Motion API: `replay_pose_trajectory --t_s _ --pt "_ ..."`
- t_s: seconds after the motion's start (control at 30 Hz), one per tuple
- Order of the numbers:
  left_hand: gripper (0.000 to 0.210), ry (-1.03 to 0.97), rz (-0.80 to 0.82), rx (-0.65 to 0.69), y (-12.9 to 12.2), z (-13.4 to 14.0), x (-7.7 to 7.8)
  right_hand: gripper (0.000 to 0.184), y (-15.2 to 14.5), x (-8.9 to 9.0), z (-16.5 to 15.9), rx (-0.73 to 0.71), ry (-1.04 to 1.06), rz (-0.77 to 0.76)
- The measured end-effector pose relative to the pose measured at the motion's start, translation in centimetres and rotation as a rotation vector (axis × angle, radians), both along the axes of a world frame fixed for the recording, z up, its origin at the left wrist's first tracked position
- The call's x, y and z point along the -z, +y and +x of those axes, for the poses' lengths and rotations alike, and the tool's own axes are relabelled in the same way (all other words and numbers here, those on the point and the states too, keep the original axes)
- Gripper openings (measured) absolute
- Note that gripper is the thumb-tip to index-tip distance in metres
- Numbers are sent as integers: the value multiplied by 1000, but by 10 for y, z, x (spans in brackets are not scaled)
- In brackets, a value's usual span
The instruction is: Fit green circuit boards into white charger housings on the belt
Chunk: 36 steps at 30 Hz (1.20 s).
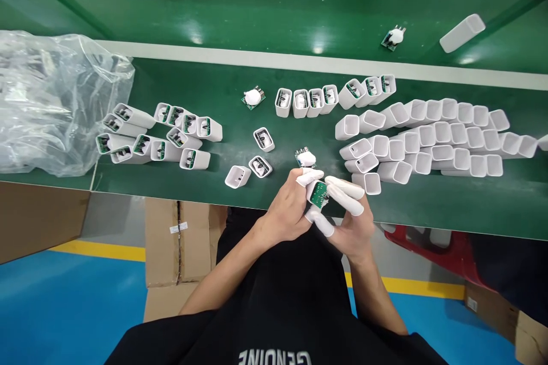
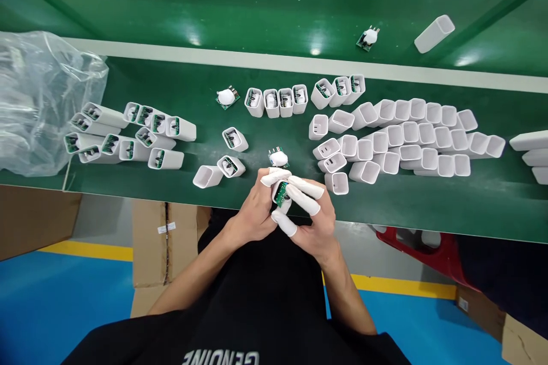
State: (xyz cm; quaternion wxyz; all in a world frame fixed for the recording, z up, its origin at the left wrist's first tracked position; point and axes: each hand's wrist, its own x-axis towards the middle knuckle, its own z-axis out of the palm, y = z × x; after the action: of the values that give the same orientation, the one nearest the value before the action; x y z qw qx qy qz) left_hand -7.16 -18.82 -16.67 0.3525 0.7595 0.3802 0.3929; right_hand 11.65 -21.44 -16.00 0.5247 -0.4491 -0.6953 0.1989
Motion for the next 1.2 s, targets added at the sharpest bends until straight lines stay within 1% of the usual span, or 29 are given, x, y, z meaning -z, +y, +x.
replay_pose_trajectory --t_s 0.07,0.17,0.37,0.53,0.6,0.7,0.77,0.83,0.9,1.0,1.07,1.2 --pt "64 -1 23 3 0 0 0 74 0 -1 0 6 -1 -15" --pt "62 -4 8 -5 0 1 0 70 0 -4 -2 18 15 -27" --pt "59 -4 -12 -14 -1 1 0 71 6 -11 -6 1 -13 -12" --pt "54 -9 -19 -26 -2 2 1 68 6 -6 -7 29 -71 -5" --pt "57 -7 -27 -32 -3 2 2 71 5 -3 -7 32 -25 -36" --pt "62 -8 -45 -33 -4 2 3 77 7 -3 -8 23 76 -125" --pt "62 -12 -56 -32 -4 2 3 70 9 -5 -9 -3 87 -150" --pt "59 -15 -58 -26 -3 2 3 60 9 -9 -10 -24 91 -151" --pt "55 -13 -45 -18 -2 1 3 56 6 -13 -9 -6 162 -150" --pt "52 3 -17 -13 -1 1 0 59 2 -19 -2 59 296 -73" --pt "51 13 -15 -18 -1 1 -2 62 2 -23 5 58 307 -37" --pt "53 21 -13 -15 -1 1 -4 59 4 -21 12 -19 255 -121"
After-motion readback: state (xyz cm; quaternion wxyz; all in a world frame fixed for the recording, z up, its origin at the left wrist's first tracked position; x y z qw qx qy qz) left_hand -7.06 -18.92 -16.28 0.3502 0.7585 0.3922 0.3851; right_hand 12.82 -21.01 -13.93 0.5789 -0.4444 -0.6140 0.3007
